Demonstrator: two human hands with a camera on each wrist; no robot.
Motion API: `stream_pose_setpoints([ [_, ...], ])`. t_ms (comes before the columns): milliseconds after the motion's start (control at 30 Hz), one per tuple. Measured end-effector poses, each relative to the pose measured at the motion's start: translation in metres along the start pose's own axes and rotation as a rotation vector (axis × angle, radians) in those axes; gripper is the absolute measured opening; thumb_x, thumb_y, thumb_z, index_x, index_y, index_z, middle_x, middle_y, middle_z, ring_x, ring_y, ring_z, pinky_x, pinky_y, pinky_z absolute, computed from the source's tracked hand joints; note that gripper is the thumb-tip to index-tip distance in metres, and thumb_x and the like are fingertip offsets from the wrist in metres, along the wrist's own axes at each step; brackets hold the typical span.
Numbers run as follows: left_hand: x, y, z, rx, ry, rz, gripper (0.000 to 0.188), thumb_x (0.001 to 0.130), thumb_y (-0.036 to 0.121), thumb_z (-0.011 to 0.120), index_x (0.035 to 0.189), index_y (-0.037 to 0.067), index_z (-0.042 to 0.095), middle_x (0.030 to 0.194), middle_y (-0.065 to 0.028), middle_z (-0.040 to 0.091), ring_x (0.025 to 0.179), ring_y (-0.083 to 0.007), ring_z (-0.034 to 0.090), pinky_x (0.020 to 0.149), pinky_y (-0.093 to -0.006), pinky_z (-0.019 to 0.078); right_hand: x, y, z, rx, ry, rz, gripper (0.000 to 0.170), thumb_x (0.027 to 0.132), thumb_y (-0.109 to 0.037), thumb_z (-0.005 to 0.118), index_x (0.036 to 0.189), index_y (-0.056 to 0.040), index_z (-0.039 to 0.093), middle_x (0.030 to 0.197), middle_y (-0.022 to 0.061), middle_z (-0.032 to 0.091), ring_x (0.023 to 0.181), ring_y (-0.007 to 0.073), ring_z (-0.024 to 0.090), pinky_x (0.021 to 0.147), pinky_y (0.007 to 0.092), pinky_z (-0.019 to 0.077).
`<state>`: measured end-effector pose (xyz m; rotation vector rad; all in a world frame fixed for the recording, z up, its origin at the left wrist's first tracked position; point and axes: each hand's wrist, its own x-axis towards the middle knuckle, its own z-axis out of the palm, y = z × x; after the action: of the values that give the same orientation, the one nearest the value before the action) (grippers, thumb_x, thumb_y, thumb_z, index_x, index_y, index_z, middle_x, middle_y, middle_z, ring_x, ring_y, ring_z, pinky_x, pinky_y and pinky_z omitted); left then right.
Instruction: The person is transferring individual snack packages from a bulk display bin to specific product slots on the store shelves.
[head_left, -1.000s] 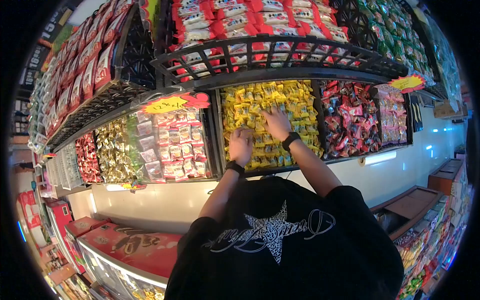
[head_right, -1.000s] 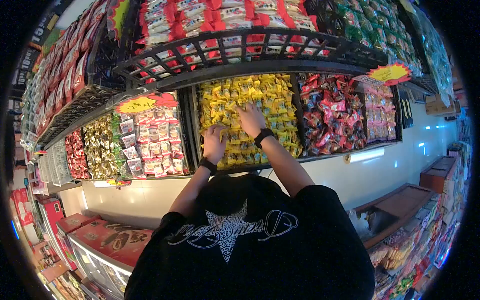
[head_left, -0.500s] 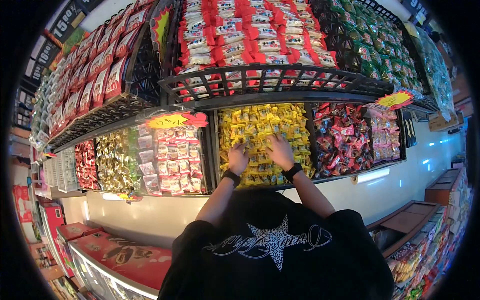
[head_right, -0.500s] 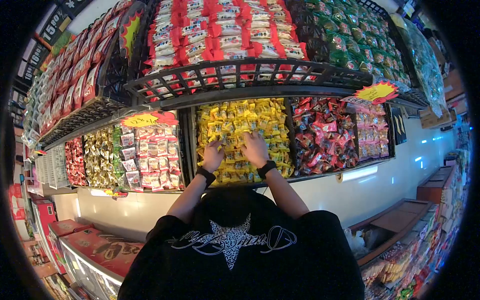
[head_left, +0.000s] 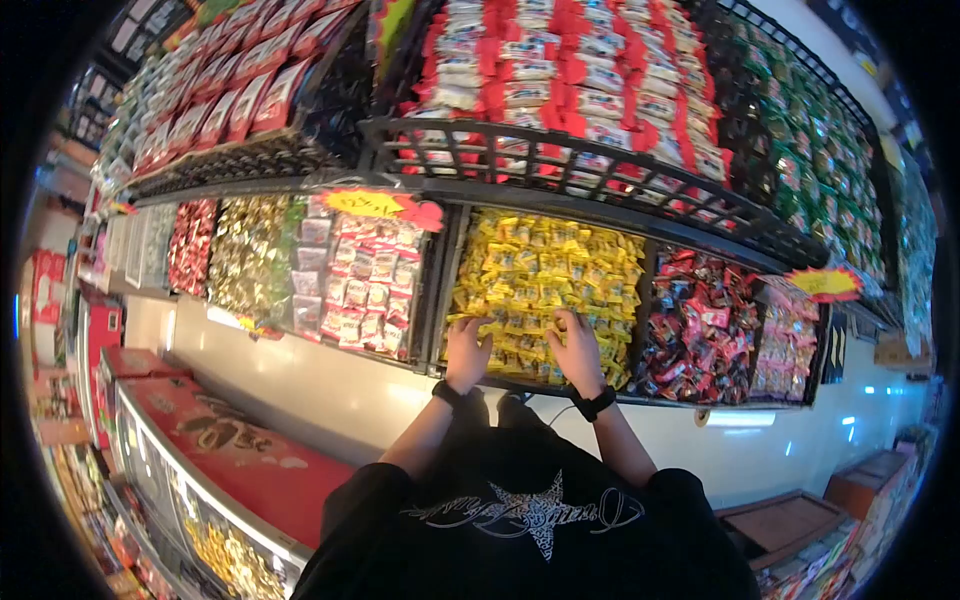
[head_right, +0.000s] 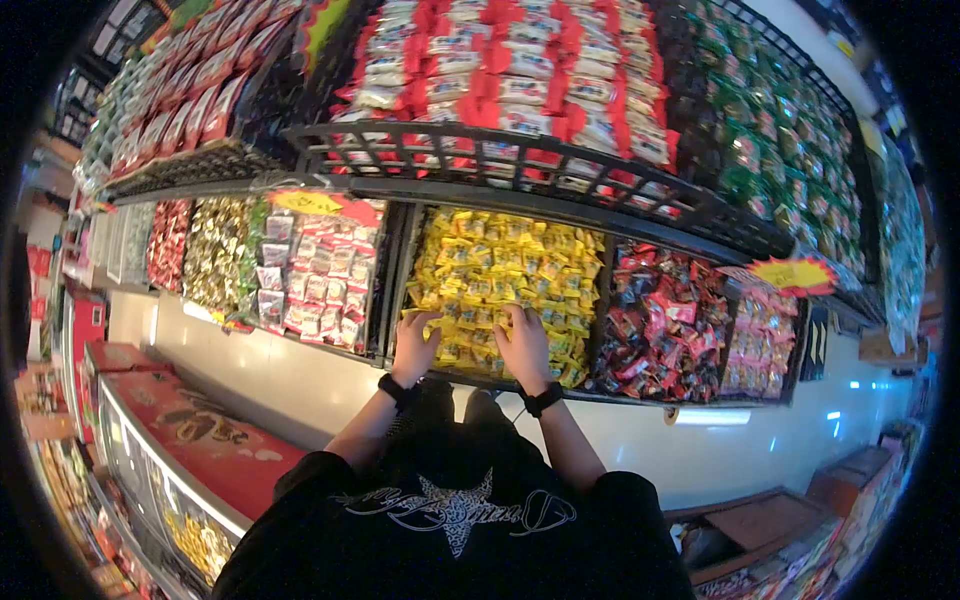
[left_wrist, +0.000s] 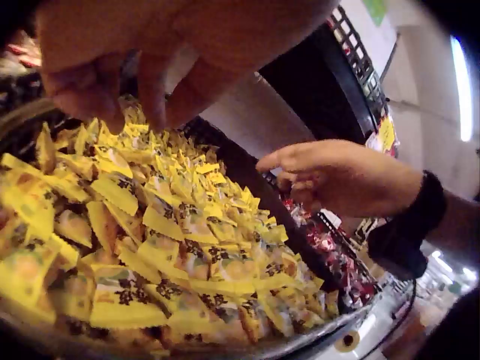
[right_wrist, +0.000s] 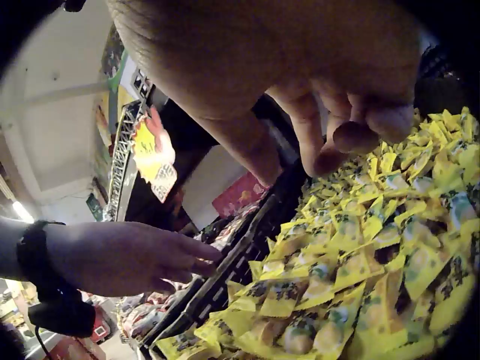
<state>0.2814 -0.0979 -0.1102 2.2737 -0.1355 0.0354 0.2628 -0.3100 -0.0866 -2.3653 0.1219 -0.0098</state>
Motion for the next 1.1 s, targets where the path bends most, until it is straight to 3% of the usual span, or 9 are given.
stream_pose_setpoints([
  [167, -0.046, 0.005, -0.059, -0.038, 0.081, -0.101, 0.024, 0.077, 0.007, 0.063, 0.101, 0.007, 0.062, 0.1, -0.0152, 0.058, 0.095, -0.0329, 0.054, 0.085, -0.0394, 0.0435, -0.018, -0.038, 0.012, 0.098, -0.098, -0.056, 0.032, 0.08, -0.014, 0.065, 0.109, -0.0058, 0.053, 0.087, 0.0146, 0.056, 0.083, 0.032, 0.056, 0.073, 0.04, 0.045],
  [233, -0.063, 0.018, -0.093, -0.139, 0.132, -0.206, 0.024, 0.077, 0.006, 0.062, 0.101, 0.005, 0.062, 0.099, -0.015, 0.059, 0.093, -0.0309, 0.055, 0.083, -0.038, 0.0447, -0.026, -0.052, 0.018, 0.152, -0.093, -0.19, 0.023, 0.08, -0.016, 0.065, 0.099, -0.005, 0.058, 0.089, 0.0142, 0.06, 0.083, 0.0316, 0.058, 0.072, 0.0394, 0.047],
  [433, -0.129, 0.015, -0.177, -0.109, 0.441, -0.349, 0.023, 0.078, 0.006, 0.062, 0.101, 0.007, 0.062, 0.101, -0.0122, 0.059, 0.094, -0.0274, 0.055, 0.08, -0.0346, 0.0458, -0.043, -0.084, 0.032, 0.197, -0.282, -0.246, 0.019, 0.079, -0.014, 0.065, 0.095, -0.0046, 0.061, 0.083, 0.0127, 0.061, 0.081, 0.0292, 0.059, 0.073, 0.0374, 0.0464],
  [533, -0.175, 0.003, -0.216, -0.106, 0.591, -0.401, 0.023, 0.079, 0.007, 0.062, 0.101, 0.008, 0.062, 0.102, -0.0115, 0.058, 0.094, -0.0267, 0.055, 0.079, -0.0337, 0.046, -0.043, -0.105, 0.051, 0.123, -0.288, -0.347, 0.018, 0.08, -0.01, 0.063, 0.097, -0.0034, 0.062, 0.081, 0.0094, 0.059, 0.068, 0.0198, 0.055, 0.061, 0.0312, 0.0441],
  [600, -0.21, -0.007, -0.239, -0.089, 0.669, -0.423, 0.022, 0.079, 0.008, 0.062, 0.101, 0.008, 0.063, 0.102, -0.0115, 0.058, 0.094, -0.0267, 0.054, 0.078, -0.0338, 0.0461, -0.046, -0.139, 0.069, 0.147, -0.274, -0.411, 0.017, 0.08, -0.009, 0.063, 0.096, -0.0028, 0.062, 0.079, 0.0094, 0.059, 0.067, 0.0192, 0.055, 0.06, 0.0311, 0.0437],
  [633, -0.228, -0.014, -0.25, -0.079, 0.695, -0.432, 0.022, 0.079, 0.008, 0.062, 0.101, 0.008, 0.062, 0.102, -0.0115, 0.058, 0.094, -0.0268, 0.054, 0.078, -0.0338, 0.0461, -0.051, -0.168, 0.073, 0.169, -0.303, -0.411, 0.017, 0.079, -0.012, 0.064, 0.094, -0.0036, 0.061, 0.079, 0.0119, 0.058, 0.073, 0.0267, 0.057, 0.067, 0.0364, 0.0454],
  [833, -0.341, -0.063, -0.316, -0.032, 0.871, -0.461, 0.023, 0.078, 0.008, 0.063, 0.101, 0.006, 0.062, 0.101, -0.0123, 0.059, 0.091, -0.0271, 0.056, 0.078, -0.0349, 0.0462, -0.115, -0.29, 0.139, 0.304, -0.419, -0.541, 0.018, 0.081, -0.006, 0.064, 0.098, -0.003, 0.06, 0.078, 0.0071, 0.055, 0.061, 0.015, 0.05, 0.058, 0.0281, 0.042],
  [967, -0.414, -0.074, -0.355, -0.053, 1.043, -0.579, 0.025, 0.078, 0.006, 0.062, 0.103, 0.005, 0.061, 0.097, -0.0135, 0.059, 0.09, -0.0283, 0.057, 0.079, -0.0353, 0.0464, -0.178, -0.351, 0.19, 0.295, -0.621, -0.548, 0.019, 0.08, -0.007, 0.064, 0.098, -0.0013, 0.061, 0.079, 0.0079, 0.057, 0.063, 0.0149, 0.051, 0.058, 0.0277, 0.0426],
  [1100, -0.484, -0.092, -0.368, -0.081, 1.209, -0.698, 0.025, 0.078, 0.007, 0.062, 0.103, 0.003, 0.06, 0.1, -0.0137, 0.059, 0.095, -0.0271, 0.058, 0.083, -0.0353, 0.0464, -0.218, -0.384, 0.249, 0.222, -0.772, -0.714, 0.018, 0.079, -0.006, 0.064, 0.096, -0.0014, 0.061, 0.08, 0.009, 0.058, 0.066, 0.0171, 0.054, 0.059, 0.0289, 0.0446],
])
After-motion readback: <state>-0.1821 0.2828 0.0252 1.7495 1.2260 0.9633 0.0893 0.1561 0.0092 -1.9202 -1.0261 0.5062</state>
